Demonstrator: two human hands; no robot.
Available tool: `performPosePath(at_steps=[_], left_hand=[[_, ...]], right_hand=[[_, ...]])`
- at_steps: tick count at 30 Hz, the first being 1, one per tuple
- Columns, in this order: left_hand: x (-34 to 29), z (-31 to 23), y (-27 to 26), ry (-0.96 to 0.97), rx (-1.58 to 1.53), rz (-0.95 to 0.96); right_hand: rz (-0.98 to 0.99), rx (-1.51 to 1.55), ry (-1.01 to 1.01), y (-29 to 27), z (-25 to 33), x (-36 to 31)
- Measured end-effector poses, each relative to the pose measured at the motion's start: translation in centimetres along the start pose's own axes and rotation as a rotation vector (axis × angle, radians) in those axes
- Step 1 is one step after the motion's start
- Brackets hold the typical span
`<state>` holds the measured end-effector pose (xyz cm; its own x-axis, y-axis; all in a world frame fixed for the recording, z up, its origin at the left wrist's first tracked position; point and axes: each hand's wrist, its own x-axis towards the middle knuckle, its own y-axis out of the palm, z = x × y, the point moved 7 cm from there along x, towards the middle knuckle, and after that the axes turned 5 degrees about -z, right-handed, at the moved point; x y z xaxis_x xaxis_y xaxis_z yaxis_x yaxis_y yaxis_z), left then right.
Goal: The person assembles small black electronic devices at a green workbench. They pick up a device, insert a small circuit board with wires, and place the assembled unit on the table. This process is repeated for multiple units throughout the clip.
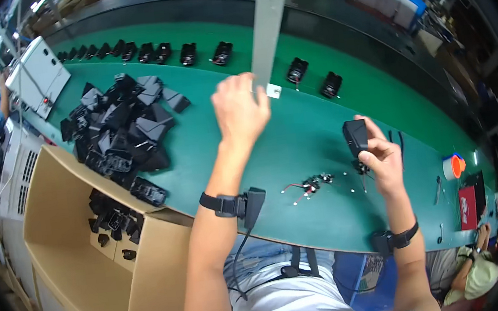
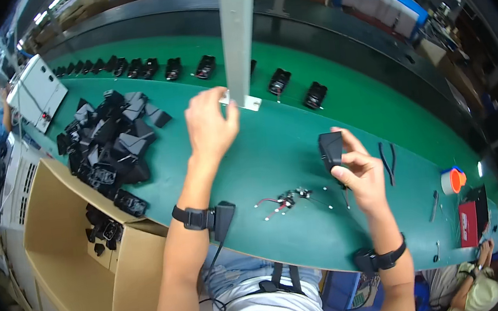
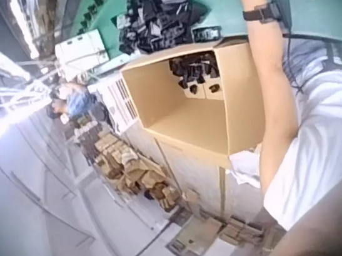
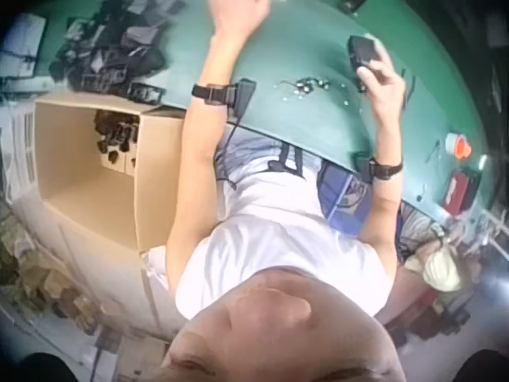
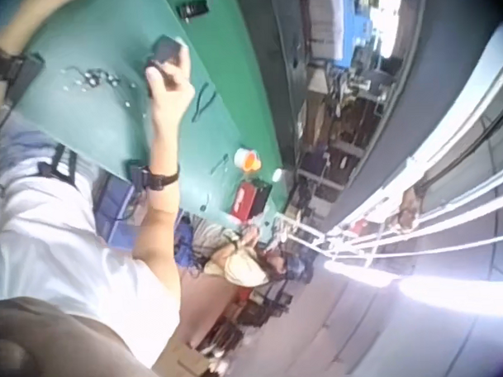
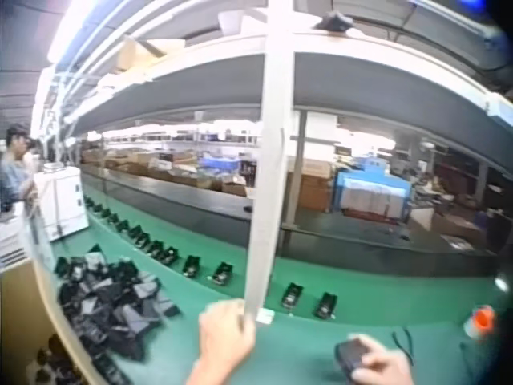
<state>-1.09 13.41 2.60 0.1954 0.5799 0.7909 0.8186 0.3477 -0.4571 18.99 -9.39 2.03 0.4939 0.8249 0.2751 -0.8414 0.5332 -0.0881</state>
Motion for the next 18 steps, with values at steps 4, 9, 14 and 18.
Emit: performPosePath(at_steps=[4,9,14,18], left_hand=[[0.5,8.4,-2.0,-0.307,0.442,-0.031],[-0.5,10.0,-1.0,-0.506,0.516,0.159],[-0.8,10.2,-0.4,-0.499,0.477,0.239],[-0.5,8.0,0.8,-0.4,0.33,0.294]], right_hand=[[0.103,-0.696,-0.25,-1.2,1.6,5.4],[0.081,-1.042,-0.234,-6.2,-4.4,12.5],[0.165,-1.147,-0.169,-6.6,-8.2,13.9],[0.181,-1.165,-0.172,-6.2,-8.2,14.0]])
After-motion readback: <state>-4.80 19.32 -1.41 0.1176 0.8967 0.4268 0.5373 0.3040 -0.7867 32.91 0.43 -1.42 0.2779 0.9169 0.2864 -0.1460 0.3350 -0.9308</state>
